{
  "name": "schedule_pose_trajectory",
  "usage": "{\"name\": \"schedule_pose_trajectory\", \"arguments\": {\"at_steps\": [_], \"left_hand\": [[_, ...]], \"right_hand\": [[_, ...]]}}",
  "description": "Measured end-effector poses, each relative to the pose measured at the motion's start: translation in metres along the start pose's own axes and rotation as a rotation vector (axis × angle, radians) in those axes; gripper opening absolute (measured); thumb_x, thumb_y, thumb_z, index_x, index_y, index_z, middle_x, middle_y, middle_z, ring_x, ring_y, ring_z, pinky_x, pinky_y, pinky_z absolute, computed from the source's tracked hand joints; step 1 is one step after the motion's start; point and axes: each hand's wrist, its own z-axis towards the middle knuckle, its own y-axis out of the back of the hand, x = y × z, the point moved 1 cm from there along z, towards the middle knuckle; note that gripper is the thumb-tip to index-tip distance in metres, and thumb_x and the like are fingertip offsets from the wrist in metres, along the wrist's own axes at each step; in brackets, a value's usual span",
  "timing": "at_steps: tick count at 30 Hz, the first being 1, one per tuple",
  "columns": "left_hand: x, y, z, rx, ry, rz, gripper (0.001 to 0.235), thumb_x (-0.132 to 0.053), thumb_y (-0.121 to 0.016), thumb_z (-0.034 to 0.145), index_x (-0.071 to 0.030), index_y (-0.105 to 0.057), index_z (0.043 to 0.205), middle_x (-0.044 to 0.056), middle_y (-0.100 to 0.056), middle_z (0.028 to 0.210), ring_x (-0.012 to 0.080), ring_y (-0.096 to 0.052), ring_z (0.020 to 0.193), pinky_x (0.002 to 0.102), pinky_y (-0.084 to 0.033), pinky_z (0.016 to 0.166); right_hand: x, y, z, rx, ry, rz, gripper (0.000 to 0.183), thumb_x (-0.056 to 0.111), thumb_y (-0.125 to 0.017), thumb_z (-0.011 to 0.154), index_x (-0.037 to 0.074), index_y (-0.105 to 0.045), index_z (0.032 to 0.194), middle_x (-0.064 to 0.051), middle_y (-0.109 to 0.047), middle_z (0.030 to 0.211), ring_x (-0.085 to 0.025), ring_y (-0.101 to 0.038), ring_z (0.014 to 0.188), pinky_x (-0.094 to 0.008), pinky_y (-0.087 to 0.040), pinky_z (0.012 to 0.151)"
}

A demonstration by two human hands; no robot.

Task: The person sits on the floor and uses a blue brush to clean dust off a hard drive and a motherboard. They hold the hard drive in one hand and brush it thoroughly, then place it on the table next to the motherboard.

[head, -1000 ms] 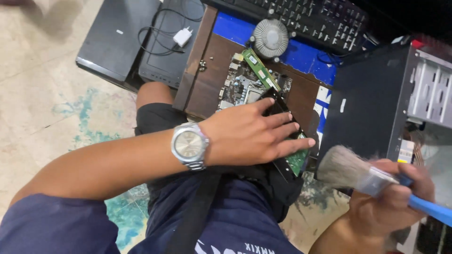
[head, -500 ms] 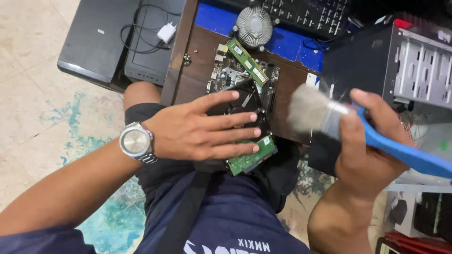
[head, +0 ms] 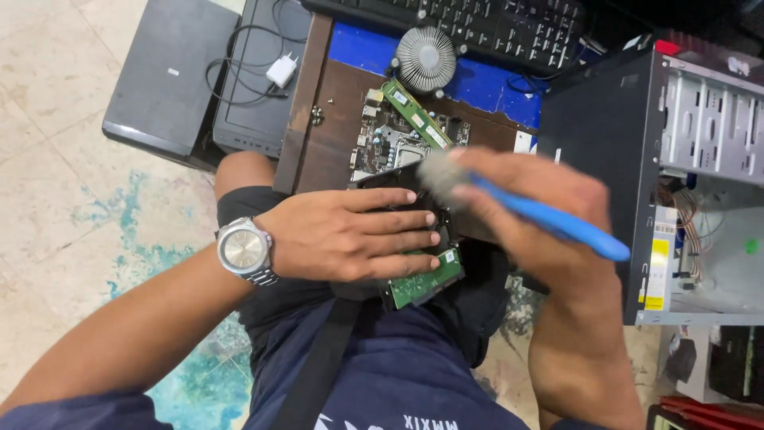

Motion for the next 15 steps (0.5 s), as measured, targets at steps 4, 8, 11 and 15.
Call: {"name": "schedule_pose_trajectory", "arguments": {"at_steps": [4,8,11,15], "left_hand": [[0.003,0.003,0.001,0.004,-0.024,-0.004,0.037,-0.012,-0.045,0.11,-0.009,-0.055,0.146,0.009,-0.066,0.143,0.0286,-0.056,0.139,0.045,-0.036,0.123],[-0.005,0.006,0.009,-0.033,-0.015,-0.082,0.034,-0.01,-0.049,0.109,-0.008,-0.057,0.142,0.011,-0.069,0.137,0.0292,-0.061,0.132,0.043,-0.04,0.12],[-0.001,0.003,0.011,-0.037,-0.041,-0.093,0.033,-0.009,-0.05,0.108,-0.008,-0.058,0.14,0.012,-0.07,0.135,0.0298,-0.063,0.13,0.042,-0.043,0.119],[-0.006,0.005,0.01,-0.029,-0.01,-0.093,0.035,-0.011,-0.045,0.111,-0.01,-0.055,0.145,0.009,-0.068,0.141,0.0266,-0.06,0.136,0.041,-0.041,0.121]], "right_hand": [[0.006,0.018,-0.001,-0.083,-0.103,0.023,0.026,-0.009,-0.074,0.099,-0.011,-0.069,0.124,-0.026,-0.074,0.116,-0.031,-0.074,0.102,-0.035,-0.058,0.09],[0.01,-0.003,0.004,0.039,-0.032,0.009,0.023,0.005,-0.08,0.092,0.001,-0.076,0.115,-0.013,-0.078,0.112,-0.024,-0.077,0.098,-0.034,-0.058,0.095],[-0.01,-0.018,0.001,-0.053,0.081,0.186,0.027,0.007,-0.08,0.093,0.0,-0.072,0.117,-0.017,-0.077,0.114,-0.027,-0.079,0.098,-0.034,-0.063,0.092],[-0.002,0.018,-0.009,-0.162,-0.017,0.092,0.02,-0.009,-0.074,0.099,-0.015,-0.069,0.118,-0.027,-0.074,0.11,-0.028,-0.072,0.086,-0.03,-0.057,0.076]]}}
